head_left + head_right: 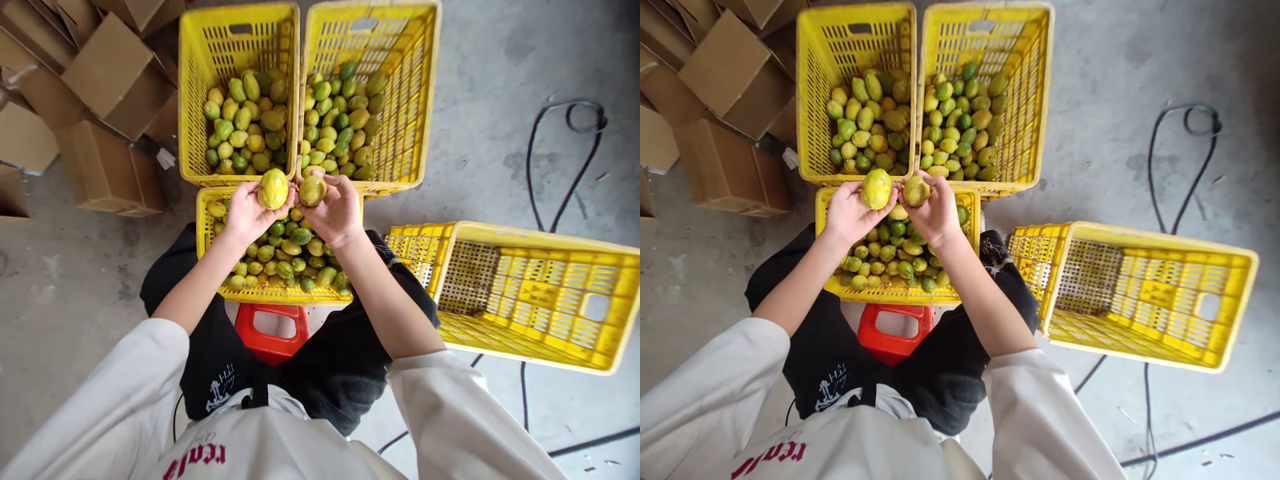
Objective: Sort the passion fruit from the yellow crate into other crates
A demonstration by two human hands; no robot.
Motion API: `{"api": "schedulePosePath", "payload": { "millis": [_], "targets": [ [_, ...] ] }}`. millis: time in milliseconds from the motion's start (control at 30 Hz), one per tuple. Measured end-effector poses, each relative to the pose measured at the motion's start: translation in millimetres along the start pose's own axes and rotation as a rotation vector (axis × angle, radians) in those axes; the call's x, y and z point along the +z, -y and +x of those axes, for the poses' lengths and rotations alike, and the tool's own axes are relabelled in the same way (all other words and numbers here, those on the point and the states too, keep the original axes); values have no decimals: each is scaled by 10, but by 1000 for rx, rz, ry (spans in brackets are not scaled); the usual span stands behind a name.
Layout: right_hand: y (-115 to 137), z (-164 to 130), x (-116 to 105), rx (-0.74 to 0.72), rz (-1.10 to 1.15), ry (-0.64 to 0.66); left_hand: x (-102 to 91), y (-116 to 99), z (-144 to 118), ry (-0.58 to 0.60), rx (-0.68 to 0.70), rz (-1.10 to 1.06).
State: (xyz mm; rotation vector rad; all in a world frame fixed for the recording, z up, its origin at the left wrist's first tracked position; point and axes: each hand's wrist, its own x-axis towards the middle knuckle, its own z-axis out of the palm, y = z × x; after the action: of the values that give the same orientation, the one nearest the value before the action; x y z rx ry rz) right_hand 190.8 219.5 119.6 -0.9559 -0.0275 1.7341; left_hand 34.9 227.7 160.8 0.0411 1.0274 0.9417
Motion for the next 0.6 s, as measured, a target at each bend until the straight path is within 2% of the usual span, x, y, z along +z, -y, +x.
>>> {"api": "schedulePosePath", "payload": {
  "millis": [67,200,300,367,467,600],
  "targets": [
    [-1,11,-15,12,7,5,-26,2,12,16,6,-6],
    [-15,-13,-21,9,-65,83,-88,-71,-17,130,14,45],
    [-7,-155,-10,26,-183,179,-164,-124,-149,216,47,122],
    [-16,-307,-30,35,-251,214,-270,-101,-300,233,91,145],
    [-92,-582,-129,73,-289,236,-532,67,-569,218,86,197],
    [-301,-935,-342,112,-300,242,-955,431,-827,148,12,275]
  ]
}}
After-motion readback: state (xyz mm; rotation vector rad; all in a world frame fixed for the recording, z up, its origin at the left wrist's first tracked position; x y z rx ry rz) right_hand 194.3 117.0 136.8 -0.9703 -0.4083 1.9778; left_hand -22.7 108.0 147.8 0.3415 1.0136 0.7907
